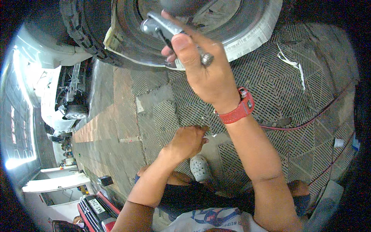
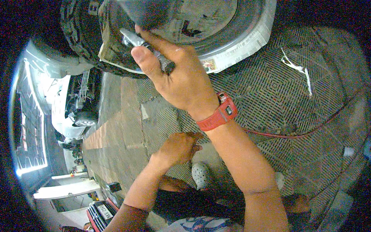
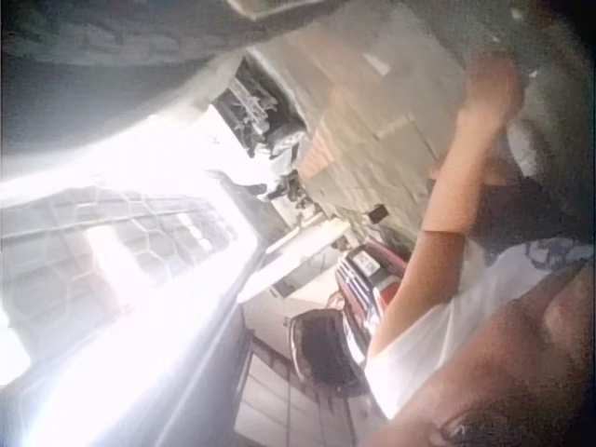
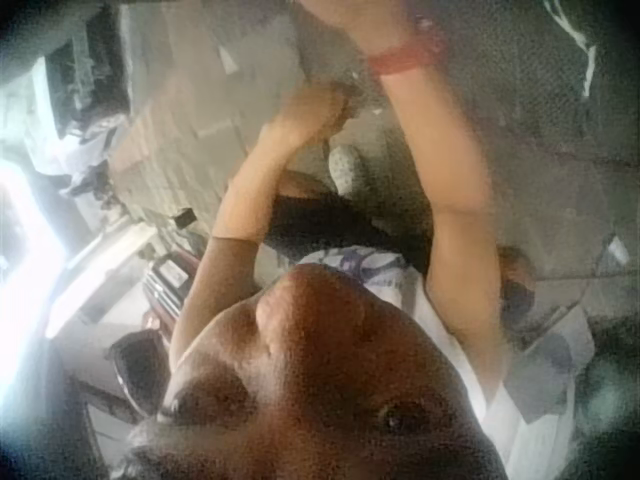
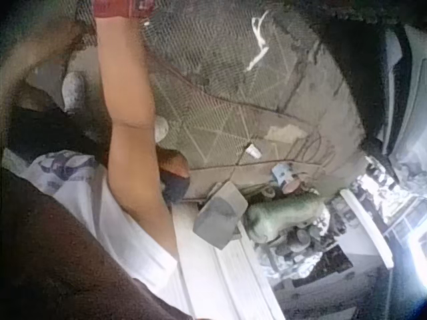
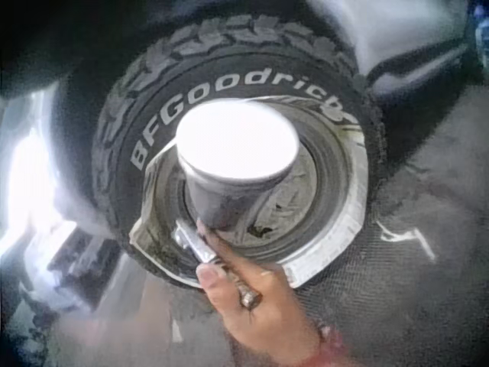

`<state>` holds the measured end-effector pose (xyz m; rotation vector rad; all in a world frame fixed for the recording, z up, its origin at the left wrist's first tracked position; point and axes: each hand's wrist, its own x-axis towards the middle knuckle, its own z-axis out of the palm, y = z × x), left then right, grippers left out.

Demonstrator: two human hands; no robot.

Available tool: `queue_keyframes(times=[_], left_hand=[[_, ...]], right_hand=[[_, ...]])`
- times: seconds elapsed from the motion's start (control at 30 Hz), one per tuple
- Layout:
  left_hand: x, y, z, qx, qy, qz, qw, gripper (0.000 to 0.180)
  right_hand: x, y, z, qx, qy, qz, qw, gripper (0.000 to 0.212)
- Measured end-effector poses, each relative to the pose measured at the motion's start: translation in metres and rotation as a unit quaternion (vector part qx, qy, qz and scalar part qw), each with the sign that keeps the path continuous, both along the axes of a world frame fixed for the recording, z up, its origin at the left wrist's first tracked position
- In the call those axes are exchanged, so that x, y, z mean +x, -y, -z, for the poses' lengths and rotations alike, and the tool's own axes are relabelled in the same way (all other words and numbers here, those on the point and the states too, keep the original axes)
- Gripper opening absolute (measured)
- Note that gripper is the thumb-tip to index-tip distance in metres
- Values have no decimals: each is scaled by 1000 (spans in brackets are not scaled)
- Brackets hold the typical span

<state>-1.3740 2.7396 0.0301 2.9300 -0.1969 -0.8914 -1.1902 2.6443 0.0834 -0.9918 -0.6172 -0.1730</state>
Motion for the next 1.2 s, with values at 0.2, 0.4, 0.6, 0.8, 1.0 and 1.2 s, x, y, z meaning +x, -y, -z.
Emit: queue_keyframes(times=[0.2,0.4,0.6,0.8,1.0,1.2], left_hand=[[4,-10,1,-1,-16,6,1000,39],[-6,-7,9,-14,15,24,999,37],[-9,19,-10,-57,-4,31,998,35],[-22,30,-57,-52,2,80,995,38],[-43,10,-54,-81,38,77,993,42],[-50,0,-63,-57,58,69,994,43]], right_hand=[[11,12,-12,15,5,90,996,62],[13,30,-12,-2,-40,153,987,75],[-7,26,-13,-60,-48,78,994,95],[-4,12,-11,-19,-30,59,998,76],[20,27,-18,-39,-58,206,976,96],[31,42,-11,-33,-103,283,953,88]])
